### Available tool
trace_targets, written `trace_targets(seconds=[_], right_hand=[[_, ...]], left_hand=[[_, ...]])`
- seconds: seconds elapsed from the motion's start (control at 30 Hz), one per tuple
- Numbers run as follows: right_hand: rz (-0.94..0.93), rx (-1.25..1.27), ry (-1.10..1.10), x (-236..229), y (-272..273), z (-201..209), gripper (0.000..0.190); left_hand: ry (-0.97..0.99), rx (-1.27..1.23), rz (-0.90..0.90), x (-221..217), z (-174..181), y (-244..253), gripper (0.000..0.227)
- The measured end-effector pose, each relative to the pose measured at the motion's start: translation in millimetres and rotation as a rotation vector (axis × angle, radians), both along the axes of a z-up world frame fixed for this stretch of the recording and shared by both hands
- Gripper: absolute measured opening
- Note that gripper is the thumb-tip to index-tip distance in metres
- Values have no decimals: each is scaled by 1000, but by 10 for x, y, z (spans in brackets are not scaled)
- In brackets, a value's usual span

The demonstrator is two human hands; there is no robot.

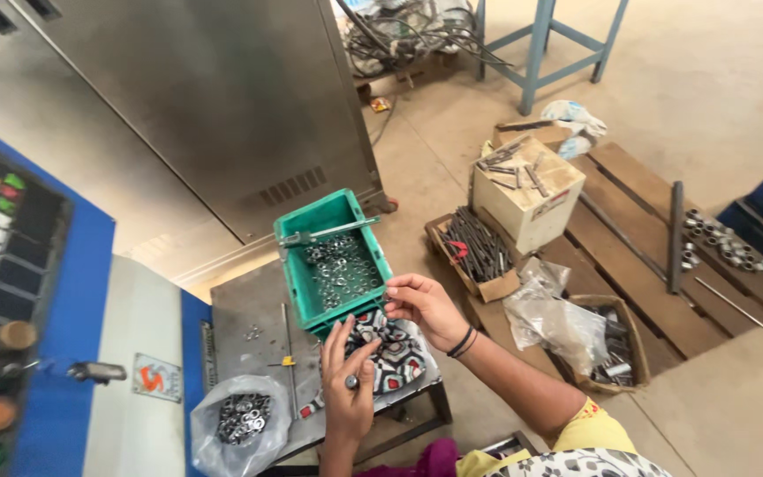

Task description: The person sits on the floor and uses a small metal tool to rub and polish small cylindrical metal parts on a purple cushion. They repeatedly pick up parts, polish them, and place them into a green bin. The person also opens a machine door to place parts inside and uses a patterned cloth to wipe their hands.

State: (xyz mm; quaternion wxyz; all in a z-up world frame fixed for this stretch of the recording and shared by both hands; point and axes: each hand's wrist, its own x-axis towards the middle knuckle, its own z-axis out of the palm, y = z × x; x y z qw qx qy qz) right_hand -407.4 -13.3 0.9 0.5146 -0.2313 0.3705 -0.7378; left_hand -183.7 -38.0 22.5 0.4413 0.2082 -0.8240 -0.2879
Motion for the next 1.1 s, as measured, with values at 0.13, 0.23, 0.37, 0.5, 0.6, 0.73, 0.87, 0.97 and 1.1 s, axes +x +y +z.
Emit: trace_targets(seconds=[0.13, 0.23, 0.37, 0.5, 0.6, 0.73, 0.87, 0.97, 1.1], right_hand=[[52, 10, -39, -52, -23, -127, 15], [105, 35, -39, 31, -97, -236, 16], [156, 27, -40, 194, -177, -335, 18], [211, 53, -72, 436, -213, -438, 19], [311, 66, -132, 729, -230, -532, 18], [551, 78, -166, 1376, -357, -483, 17], [761, 86, -166, 2165, -453, -378, 17], [929, 81, -186, 2742, -515, -354, 20], [1043, 90, -234, 3332, -537, -457, 25]], left_hand=[[12, 72, -43, -70, -164, -3, 34], [20, 234, -47, 37, -327, -29, 32], [129, 592, -29, 237, -548, -15, 34], [277, 717, 77, 576, -750, 64, 40], [293, 666, 116, 971, -834, 187, 46], [344, 499, 270, 1548, -734, 404, 47], [420, 591, 536, 2070, -598, 745, 46], [510, 548, 695, 2364, -508, 921, 47], [588, 417, 918, 2662, -359, 1079, 46]])
